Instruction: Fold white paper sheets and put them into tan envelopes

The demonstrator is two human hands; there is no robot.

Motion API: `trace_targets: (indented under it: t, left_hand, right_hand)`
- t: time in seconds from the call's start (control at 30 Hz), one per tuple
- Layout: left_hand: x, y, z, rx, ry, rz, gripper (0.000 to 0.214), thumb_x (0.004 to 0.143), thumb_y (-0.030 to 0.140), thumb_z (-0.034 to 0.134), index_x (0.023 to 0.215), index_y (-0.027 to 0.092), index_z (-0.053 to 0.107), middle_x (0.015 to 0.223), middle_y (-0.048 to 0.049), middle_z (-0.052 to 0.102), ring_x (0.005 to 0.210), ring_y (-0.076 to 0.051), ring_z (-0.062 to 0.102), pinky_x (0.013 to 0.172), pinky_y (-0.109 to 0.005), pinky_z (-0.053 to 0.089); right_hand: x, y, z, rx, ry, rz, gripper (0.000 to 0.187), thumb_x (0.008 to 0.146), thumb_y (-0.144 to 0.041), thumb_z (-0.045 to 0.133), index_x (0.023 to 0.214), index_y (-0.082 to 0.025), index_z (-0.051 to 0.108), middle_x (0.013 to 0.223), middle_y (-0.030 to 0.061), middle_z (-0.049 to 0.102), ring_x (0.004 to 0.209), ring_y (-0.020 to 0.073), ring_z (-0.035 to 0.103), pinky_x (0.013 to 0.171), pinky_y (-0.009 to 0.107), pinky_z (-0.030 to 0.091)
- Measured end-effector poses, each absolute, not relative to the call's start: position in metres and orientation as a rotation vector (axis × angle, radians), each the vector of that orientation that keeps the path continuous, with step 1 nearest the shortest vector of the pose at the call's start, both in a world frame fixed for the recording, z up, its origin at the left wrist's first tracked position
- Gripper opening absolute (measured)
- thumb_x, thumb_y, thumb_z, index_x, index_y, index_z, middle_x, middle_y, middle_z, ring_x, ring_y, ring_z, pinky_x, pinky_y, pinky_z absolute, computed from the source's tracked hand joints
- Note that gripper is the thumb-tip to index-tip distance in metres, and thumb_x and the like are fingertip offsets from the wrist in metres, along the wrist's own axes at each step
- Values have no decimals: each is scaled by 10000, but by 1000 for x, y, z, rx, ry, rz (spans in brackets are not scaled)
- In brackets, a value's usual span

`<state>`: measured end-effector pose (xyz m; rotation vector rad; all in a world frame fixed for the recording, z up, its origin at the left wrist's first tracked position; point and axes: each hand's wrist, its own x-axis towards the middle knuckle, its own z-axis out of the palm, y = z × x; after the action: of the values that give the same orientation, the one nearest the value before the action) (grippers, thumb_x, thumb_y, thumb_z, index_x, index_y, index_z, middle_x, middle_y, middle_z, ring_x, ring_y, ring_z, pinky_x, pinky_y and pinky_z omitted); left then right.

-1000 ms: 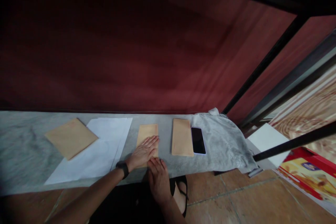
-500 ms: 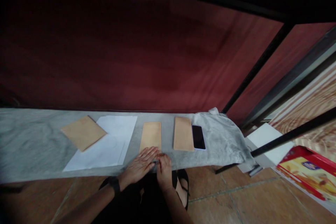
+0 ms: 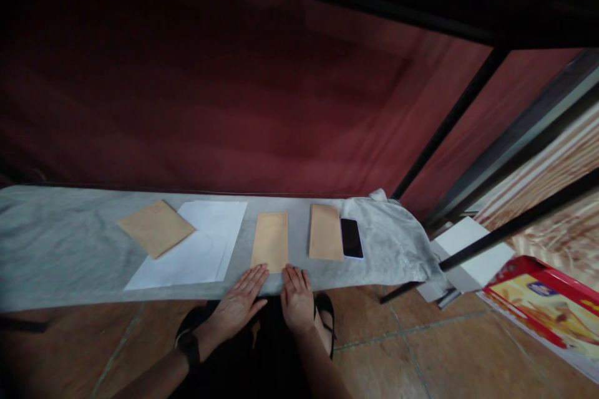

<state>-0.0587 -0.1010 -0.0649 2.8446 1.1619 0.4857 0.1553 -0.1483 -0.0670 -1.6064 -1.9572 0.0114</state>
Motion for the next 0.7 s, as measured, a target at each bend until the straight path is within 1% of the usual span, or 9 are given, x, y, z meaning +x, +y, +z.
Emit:
trace_targets:
  t: [0.1, 0.2, 0.27, 0.33, 0.4, 0.47, 0.6, 0.67, 0.7]
  left_hand:
    - [-62, -105, -68, 2834, 1218, 532, 596, 1009, 465, 410, 1532, 186, 347, 1580, -125, 393, 1444, -253, 398, 1165, -453, 388]
    - [-59, -107, -68, 2804, 1271, 563, 595, 1004, 483, 406, 1508, 167, 387, 1555, -143, 430, 1432, -271, 417, 1150, -470, 405]
    - [-56, -107, -67, 2776, 1295, 577, 588, 1004, 486, 401, 1491, 156, 413, 1530, -150, 465, 1424, -276, 428, 1144, -476, 413]
    - [-55, -107, -65, 2754, 1295, 582, 556, 1011, 466, 392, 1476, 165, 436, 1507, -141, 497, 1411, -267, 448, 1136, -469, 426]
    - [-53, -106, -62, 2738, 1288, 589, 520, 1017, 434, 384, 1465, 180, 451, 1492, -127, 519, 1395, -254, 472, 1128, -461, 436]
    - [-52, -105, -59, 2713, 1309, 611, 488, 1021, 406, 376, 1447, 188, 473, 1475, -120, 540, 1378, -248, 493, 1123, -462, 443]
    - [-47, -105, -57, 2627, 1380, 636, 459, 1026, 386, 369, 1407, 176, 515, 1448, -112, 569, 1357, -237, 517, 1117, -439, 455]
    - [-46, -105, -58, 2595, 1386, 651, 459, 1026, 375, 370, 1415, 173, 508, 1458, -107, 560, 1365, -229, 507, 1123, -424, 451]
    - [-46, -105, -60, 2589, 1378, 661, 459, 1026, 365, 369, 1424, 176, 499, 1467, -105, 551, 1374, -226, 497, 1128, -424, 446]
  right_hand:
    - [150, -145, -59, -1682, -1876, 18, 467, 926, -98, 425, 1348, -225, 581, 1307, 99, 649, 1198, 271, 574, 1057, 481, 402]
    - [141, -134, -50, -1794, -1704, 93, 373, 909, -114, 445, 1208, -204, 649, 1169, 139, 666, 1071, 301, 605, 948, 478, 453]
    - [135, -123, -46, -1796, -1477, 241, 290, 877, -131, 480, 1090, -178, 672, 1110, 166, 652, 1070, 325, 592, 956, 499, 443]
    - [131, -112, -45, -1721, -1253, 414, 190, 833, -151, 529, 964, -178, 663, 1061, 173, 642, 1094, 334, 576, 990, 510, 425]
    - [130, -102, -46, -1643, -1112, 535, 94, 795, -181, 569, 866, -200, 626, 1006, 154, 643, 1089, 320, 578, 999, 493, 432]
    - [130, -94, -47, -1608, -1042, 612, 37, 784, -237, 593, 818, -222, 589, 925, 113, 651, 1016, 290, 612, 958, 456, 474]
    - [127, -88, -51, -1506, -841, 881, 210, 794, -427, 618, 807, -227, 557, 734, 33, 647, 733, 230, 669, 726, 395, 567]
    - [119, -88, -52, -1440, -734, 1021, 306, 779, -512, 636, 790, -220, 544, 669, 19, 640, 649, 223, 673, 636, 386, 576]
    - [115, -89, -52, -1408, -686, 1081, 342, 760, -537, 658, 770, -217, 539, 644, 16, 638, 631, 223, 676, 620, 388, 580]
